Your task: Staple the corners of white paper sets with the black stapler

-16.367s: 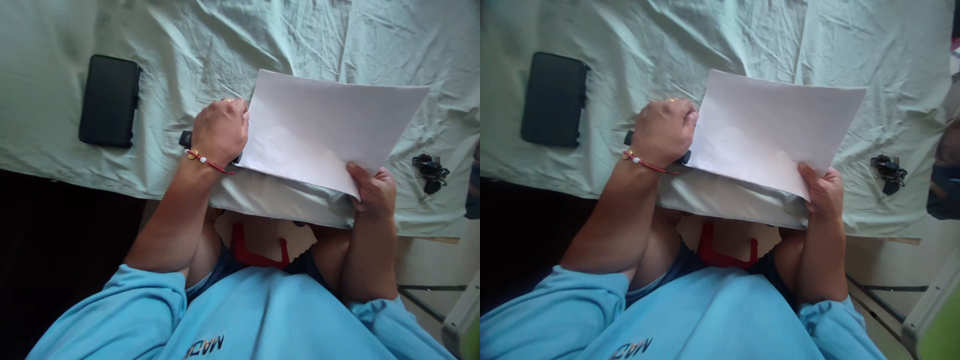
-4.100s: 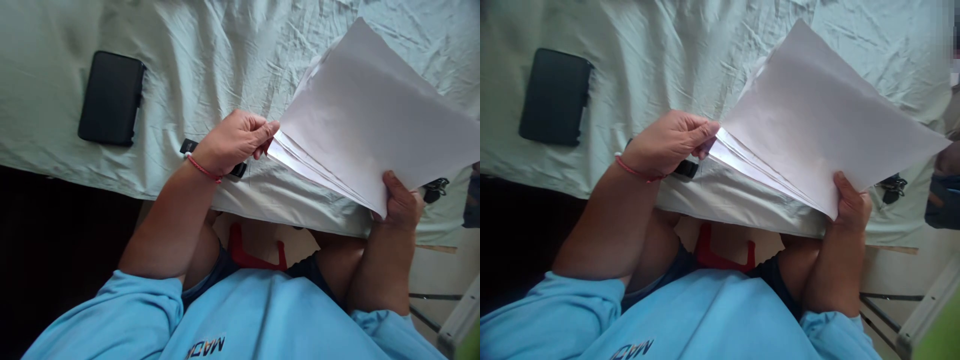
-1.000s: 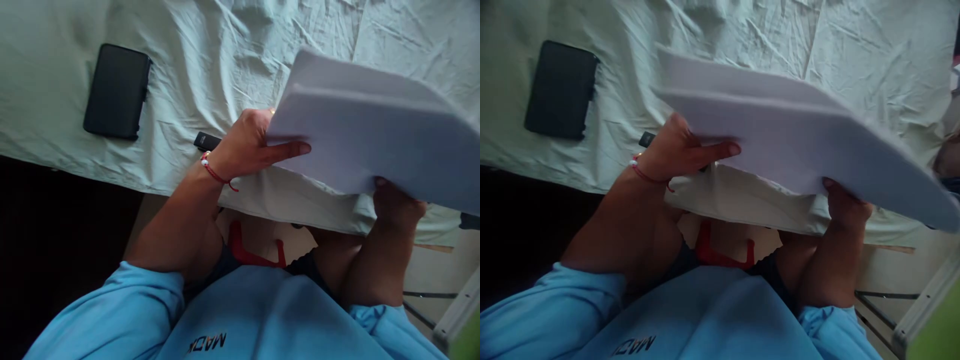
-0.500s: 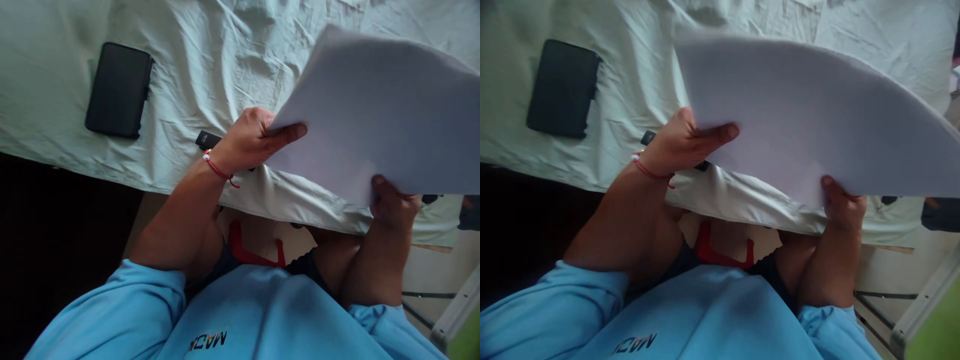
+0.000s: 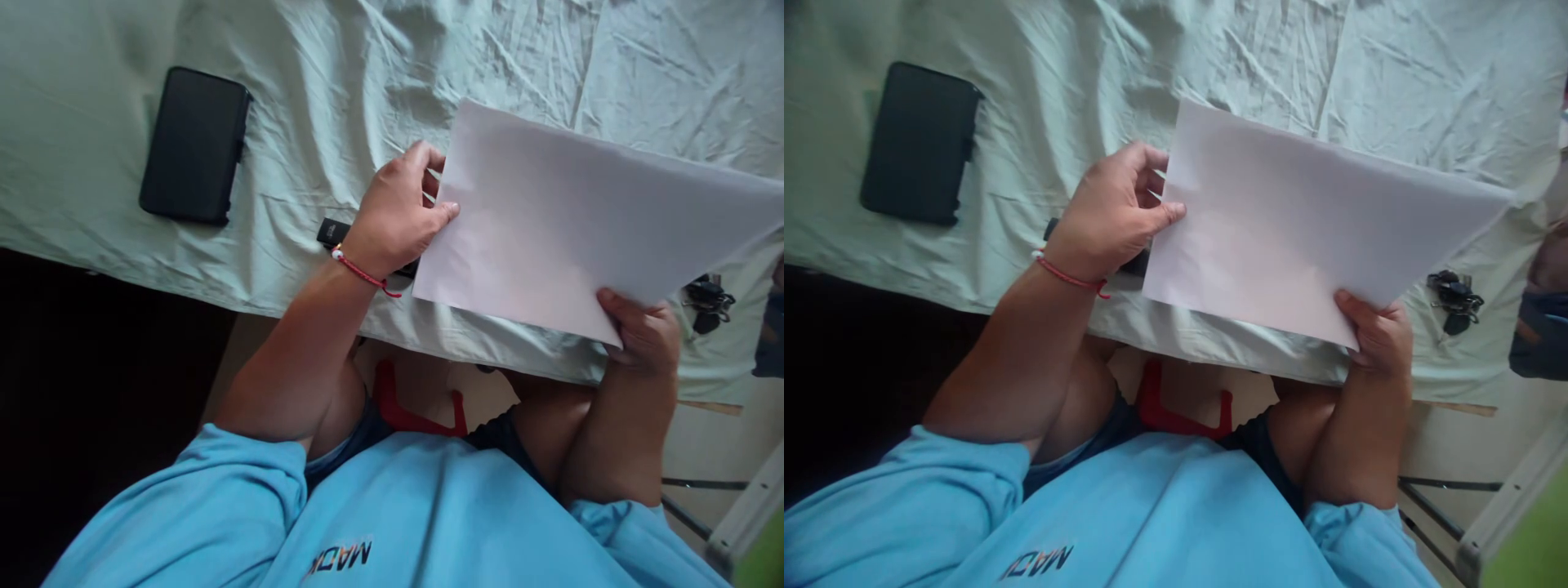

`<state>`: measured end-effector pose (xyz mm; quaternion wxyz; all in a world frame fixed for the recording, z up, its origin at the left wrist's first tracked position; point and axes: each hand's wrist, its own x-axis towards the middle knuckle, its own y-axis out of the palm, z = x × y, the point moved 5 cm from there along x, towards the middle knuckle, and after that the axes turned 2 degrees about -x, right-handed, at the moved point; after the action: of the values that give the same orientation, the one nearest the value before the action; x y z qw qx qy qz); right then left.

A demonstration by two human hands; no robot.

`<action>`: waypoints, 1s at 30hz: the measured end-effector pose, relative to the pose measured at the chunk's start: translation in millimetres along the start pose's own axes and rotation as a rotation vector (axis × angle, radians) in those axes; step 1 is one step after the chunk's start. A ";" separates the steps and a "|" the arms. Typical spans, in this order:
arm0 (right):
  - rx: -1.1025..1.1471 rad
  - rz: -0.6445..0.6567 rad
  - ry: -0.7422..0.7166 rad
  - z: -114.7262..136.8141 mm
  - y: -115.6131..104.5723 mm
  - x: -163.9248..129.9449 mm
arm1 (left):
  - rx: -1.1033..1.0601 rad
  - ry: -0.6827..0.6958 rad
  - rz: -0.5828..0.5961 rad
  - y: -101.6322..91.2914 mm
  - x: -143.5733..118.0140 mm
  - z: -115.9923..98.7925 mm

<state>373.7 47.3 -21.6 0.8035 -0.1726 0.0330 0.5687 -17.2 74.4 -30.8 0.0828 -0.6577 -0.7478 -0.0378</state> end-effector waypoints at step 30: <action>-0.021 0.056 0.069 -7.4 18.3 -5.3 | 0.118 0.069 -0.066 2.9 -3.3 2.8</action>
<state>355.9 45.5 -31.6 0.7839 -0.1994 0.0594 0.5850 -14.1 72.0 -34.3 0.1459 -0.6251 -0.7666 -0.0193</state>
